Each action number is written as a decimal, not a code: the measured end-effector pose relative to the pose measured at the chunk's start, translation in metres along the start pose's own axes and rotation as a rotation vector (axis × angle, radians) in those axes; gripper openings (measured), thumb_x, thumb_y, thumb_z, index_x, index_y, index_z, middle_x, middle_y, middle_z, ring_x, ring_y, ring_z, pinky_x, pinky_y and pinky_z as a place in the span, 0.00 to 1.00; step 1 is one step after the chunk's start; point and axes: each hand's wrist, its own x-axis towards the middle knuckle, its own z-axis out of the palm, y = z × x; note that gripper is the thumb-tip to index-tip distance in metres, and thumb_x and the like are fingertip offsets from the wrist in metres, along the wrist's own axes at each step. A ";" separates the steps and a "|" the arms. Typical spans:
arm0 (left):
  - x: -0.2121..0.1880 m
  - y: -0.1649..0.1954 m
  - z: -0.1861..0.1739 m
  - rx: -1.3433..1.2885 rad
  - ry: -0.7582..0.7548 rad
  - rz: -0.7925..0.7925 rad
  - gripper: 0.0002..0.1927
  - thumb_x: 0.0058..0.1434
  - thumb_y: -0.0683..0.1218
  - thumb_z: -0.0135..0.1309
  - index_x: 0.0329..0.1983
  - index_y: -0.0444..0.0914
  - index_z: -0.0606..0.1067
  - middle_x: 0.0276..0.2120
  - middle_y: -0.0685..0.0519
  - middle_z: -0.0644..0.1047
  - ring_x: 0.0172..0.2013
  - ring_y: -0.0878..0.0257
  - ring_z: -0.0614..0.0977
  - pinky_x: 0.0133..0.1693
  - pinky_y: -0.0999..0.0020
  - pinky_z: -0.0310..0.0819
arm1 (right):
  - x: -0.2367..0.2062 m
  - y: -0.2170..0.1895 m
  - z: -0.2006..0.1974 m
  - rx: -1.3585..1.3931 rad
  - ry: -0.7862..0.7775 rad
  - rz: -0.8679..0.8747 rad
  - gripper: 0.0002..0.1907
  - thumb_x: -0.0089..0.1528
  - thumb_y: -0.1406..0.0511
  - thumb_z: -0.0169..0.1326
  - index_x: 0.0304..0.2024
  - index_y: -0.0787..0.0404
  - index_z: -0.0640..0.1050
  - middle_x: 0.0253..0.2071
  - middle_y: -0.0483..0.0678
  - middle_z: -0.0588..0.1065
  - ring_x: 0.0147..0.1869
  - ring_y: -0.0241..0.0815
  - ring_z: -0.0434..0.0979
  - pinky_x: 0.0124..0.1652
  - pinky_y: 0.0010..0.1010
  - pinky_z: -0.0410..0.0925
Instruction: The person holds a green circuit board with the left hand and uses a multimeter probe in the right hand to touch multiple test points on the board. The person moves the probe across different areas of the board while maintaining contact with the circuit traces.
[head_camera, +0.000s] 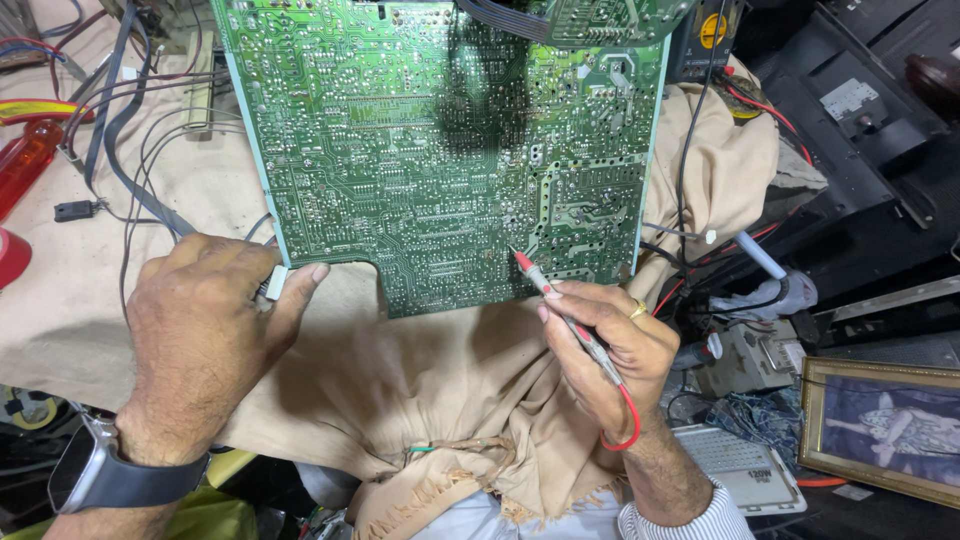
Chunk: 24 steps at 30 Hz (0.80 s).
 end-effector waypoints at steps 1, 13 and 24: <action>0.000 0.000 0.000 0.006 0.000 0.004 0.18 0.58 0.55 0.69 0.35 0.36 0.82 0.32 0.50 0.82 0.39 0.52 0.81 0.40 0.56 0.71 | 0.000 0.000 -0.001 0.007 -0.005 0.008 0.11 0.59 0.77 0.63 0.44 0.68 0.82 0.44 0.56 0.82 0.46 0.39 0.84 0.46 0.26 0.75; -0.001 0.000 0.002 0.001 0.009 0.004 0.18 0.59 0.55 0.68 0.37 0.36 0.83 0.33 0.50 0.82 0.39 0.52 0.81 0.41 0.56 0.71 | -0.002 0.001 0.001 0.058 -0.007 0.040 0.11 0.59 0.77 0.63 0.45 0.68 0.82 0.45 0.56 0.82 0.48 0.40 0.84 0.48 0.26 0.75; 0.001 0.001 -0.001 -0.001 0.008 0.011 0.17 0.58 0.55 0.68 0.34 0.36 0.82 0.31 0.50 0.82 0.38 0.51 0.81 0.39 0.55 0.71 | 0.000 0.000 -0.002 0.016 -0.006 0.037 0.12 0.58 0.77 0.63 0.45 0.68 0.82 0.45 0.56 0.82 0.46 0.38 0.84 0.45 0.24 0.75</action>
